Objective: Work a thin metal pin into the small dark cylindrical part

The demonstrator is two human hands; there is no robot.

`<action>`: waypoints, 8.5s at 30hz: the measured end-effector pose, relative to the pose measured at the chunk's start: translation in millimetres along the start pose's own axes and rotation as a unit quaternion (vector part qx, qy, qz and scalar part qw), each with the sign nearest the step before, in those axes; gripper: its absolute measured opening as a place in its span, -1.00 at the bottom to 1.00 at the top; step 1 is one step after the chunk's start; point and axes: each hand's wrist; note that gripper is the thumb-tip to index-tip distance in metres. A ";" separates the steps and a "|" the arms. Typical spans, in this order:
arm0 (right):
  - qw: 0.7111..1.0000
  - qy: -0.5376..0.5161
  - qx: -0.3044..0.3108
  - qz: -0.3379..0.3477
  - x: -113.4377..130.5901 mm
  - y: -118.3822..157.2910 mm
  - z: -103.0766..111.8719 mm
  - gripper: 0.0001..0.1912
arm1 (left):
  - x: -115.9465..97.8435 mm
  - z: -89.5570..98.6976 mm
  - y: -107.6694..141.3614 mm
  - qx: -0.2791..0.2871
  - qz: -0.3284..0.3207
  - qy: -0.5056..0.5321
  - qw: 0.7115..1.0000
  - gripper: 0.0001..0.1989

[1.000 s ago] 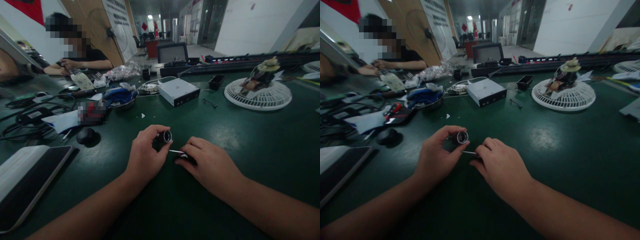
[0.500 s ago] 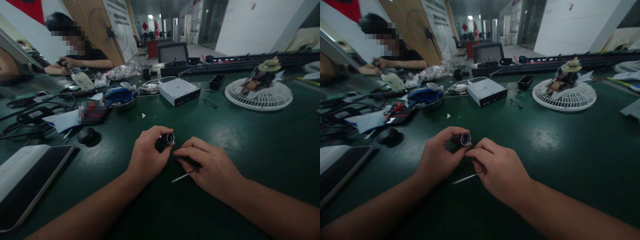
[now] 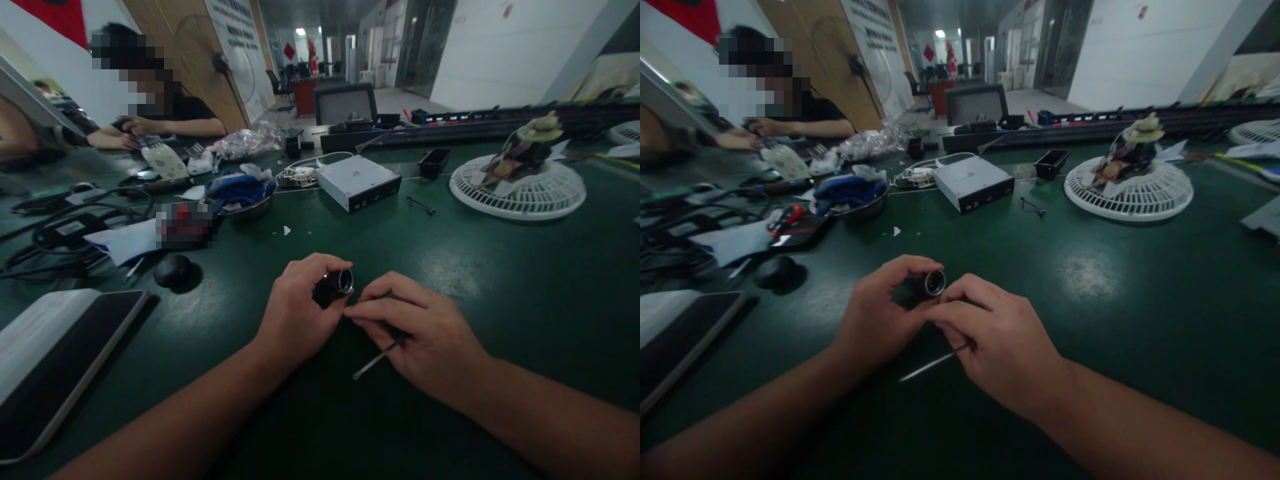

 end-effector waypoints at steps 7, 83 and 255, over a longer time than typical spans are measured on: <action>0.997 -0.045 -0.055 0.012 3.8 -2.0 3.8 -0.81 | -1.4 0.5 0.7 0.067 -0.128 0.028 0.989 -0.74; 0.993 0.051 0.013 -0.109 -1.0 -0.7 2.0 -0.61 | 0.6 -1.2 2.2 -0.016 -0.049 -0.052 0.997 -0.60; 0.987 0.037 0.063 -0.146 0.3 -3.2 4.5 -0.84 | -2.9 0.7 -0.8 0.130 -0.115 -0.013 0.985 -0.58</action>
Point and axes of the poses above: each hand's wrist, its own y-axis away from the middle knuckle, its own z-axis out of the back of the hand, x = y × z, and after that the axes turned 6 degrees about -y, right-handed
